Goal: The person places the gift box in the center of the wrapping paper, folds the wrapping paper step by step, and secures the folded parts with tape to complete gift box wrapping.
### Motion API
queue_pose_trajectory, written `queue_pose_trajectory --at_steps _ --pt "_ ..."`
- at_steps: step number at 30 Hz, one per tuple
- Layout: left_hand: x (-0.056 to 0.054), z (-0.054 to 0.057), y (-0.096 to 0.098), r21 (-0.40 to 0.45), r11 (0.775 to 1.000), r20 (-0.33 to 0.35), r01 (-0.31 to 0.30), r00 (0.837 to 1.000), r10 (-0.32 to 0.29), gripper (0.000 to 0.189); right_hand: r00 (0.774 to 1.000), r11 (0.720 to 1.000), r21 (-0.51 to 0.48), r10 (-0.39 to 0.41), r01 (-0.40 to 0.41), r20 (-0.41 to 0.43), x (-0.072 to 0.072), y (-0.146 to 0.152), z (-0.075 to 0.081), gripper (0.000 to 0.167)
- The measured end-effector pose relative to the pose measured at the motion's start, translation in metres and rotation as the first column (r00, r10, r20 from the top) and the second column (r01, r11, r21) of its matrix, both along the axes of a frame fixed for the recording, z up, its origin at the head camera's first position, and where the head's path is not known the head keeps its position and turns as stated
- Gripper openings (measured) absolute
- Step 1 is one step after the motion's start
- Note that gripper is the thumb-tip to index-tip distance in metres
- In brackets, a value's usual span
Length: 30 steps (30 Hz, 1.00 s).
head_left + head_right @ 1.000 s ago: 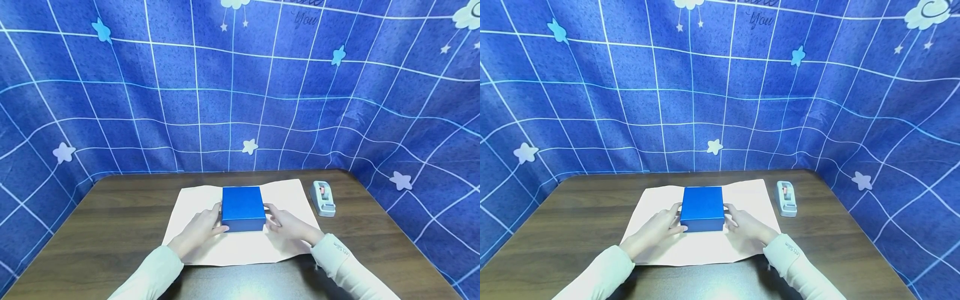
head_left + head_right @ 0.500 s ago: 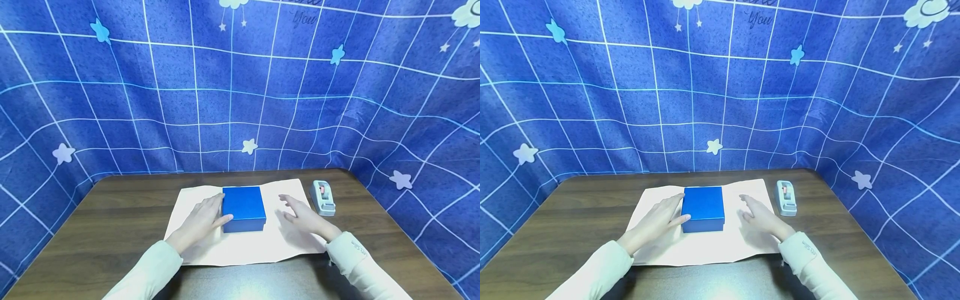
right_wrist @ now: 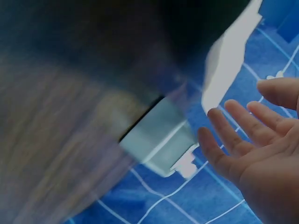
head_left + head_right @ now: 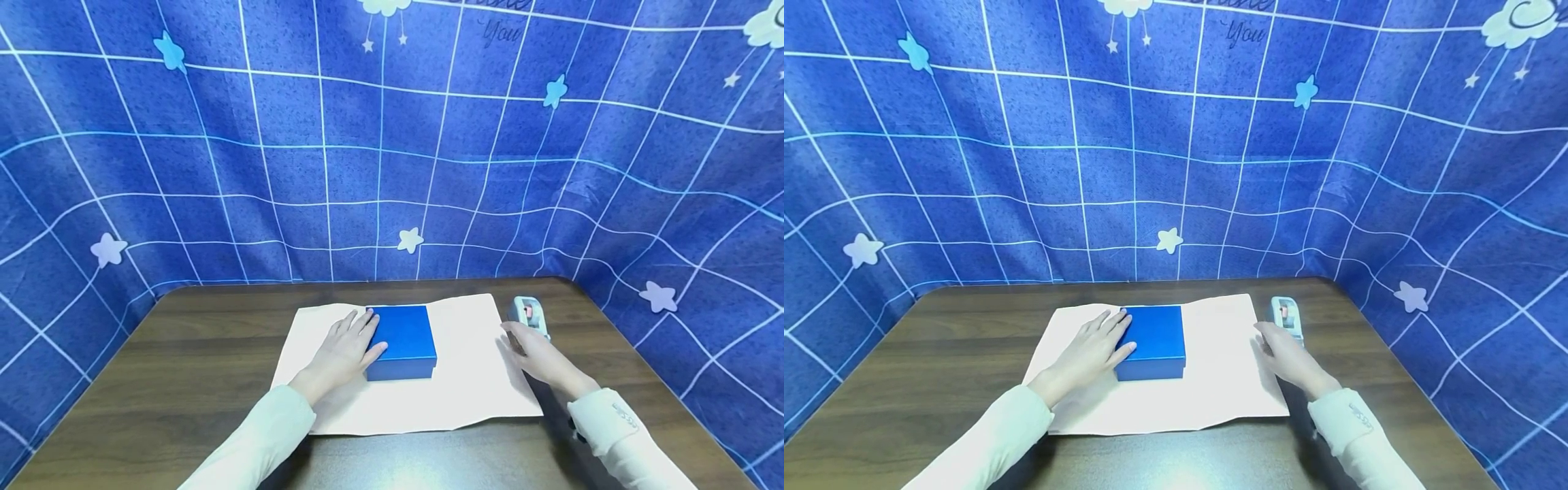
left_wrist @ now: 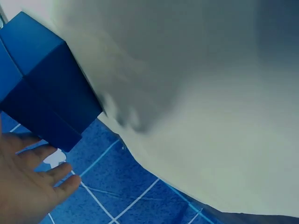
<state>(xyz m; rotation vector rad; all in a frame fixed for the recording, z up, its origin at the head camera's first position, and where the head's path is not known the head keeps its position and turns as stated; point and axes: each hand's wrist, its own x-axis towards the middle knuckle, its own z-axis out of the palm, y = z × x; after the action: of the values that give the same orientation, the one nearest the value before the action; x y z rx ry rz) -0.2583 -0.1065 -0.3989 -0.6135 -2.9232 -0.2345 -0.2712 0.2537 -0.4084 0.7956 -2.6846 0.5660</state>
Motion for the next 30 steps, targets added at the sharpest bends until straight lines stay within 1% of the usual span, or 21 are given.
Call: queue_pose_trajectory --at_steps 2,5,9,11,13,16,19,23,26,28,30 --pt "0.0 -0.002 -0.001 0.004 1.0 -0.005 0.005 1.0 -0.005 0.062 0.999 0.999 0.049 -0.006 0.008 -0.036 0.001 0.006 -0.003 0.036" --pt "-0.001 -0.004 -0.001 -0.003 1.0 -0.016 0.007 1.0 -0.007 0.062 0.999 0.995 0.101 0.002 0.003 -0.055 0.002 0.013 -0.009 0.041" --pt "-0.002 -0.007 -0.002 -0.009 1.0 -0.037 0.001 0.999 -0.002 0.062 0.998 0.983 0.185 0.007 0.006 -0.068 0.005 0.018 -0.014 0.046" --pt "-0.002 -0.008 -0.002 -0.002 1.0 -0.042 0.0 0.999 0.0 0.062 0.996 0.978 0.21 0.01 0.008 -0.083 0.006 0.019 -0.017 0.049" --pt "-0.002 -0.009 -0.001 0.01 1.0 -0.04 0.0 0.999 0.001 0.062 0.995 0.978 0.21 0.013 0.009 -0.101 0.006 0.019 -0.018 0.05" --pt "-0.003 -0.01 -0.001 0.017 1.0 -0.031 -0.003 1.0 0.004 0.062 0.993 0.984 0.177 0.013 0.009 -0.118 0.007 0.02 -0.02 0.047" --pt "-0.002 -0.01 -0.001 0.018 1.0 -0.028 -0.006 1.0 0.006 0.062 0.993 0.993 0.117 0.013 0.001 -0.117 0.007 0.02 -0.02 0.044" --pt "-0.001 -0.009 -0.002 0.017 1.0 -0.019 -0.006 1.0 0.006 0.063 0.997 1.0 0.018 0.024 -0.023 -0.069 0.006 0.02 -0.021 0.044" --pt "-0.001 -0.008 -0.002 0.02 1.0 -0.007 -0.006 1.0 0.006 0.062 0.999 0.997 -0.062 0.049 -0.05 -0.025 0.005 0.018 -0.023 0.043" --pt "-0.002 -0.008 -0.002 0.018 1.0 0.001 -0.007 1.0 0.007 0.062 0.998 0.992 -0.109 0.065 -0.065 -0.01 0.004 0.017 -0.025 0.039" --pt "-0.002 -0.008 -0.001 0.014 1.0 0.006 -0.008 1.0 0.008 0.062 0.999 0.991 -0.126 0.051 -0.051 -0.006 0.003 0.015 -0.026 0.034"
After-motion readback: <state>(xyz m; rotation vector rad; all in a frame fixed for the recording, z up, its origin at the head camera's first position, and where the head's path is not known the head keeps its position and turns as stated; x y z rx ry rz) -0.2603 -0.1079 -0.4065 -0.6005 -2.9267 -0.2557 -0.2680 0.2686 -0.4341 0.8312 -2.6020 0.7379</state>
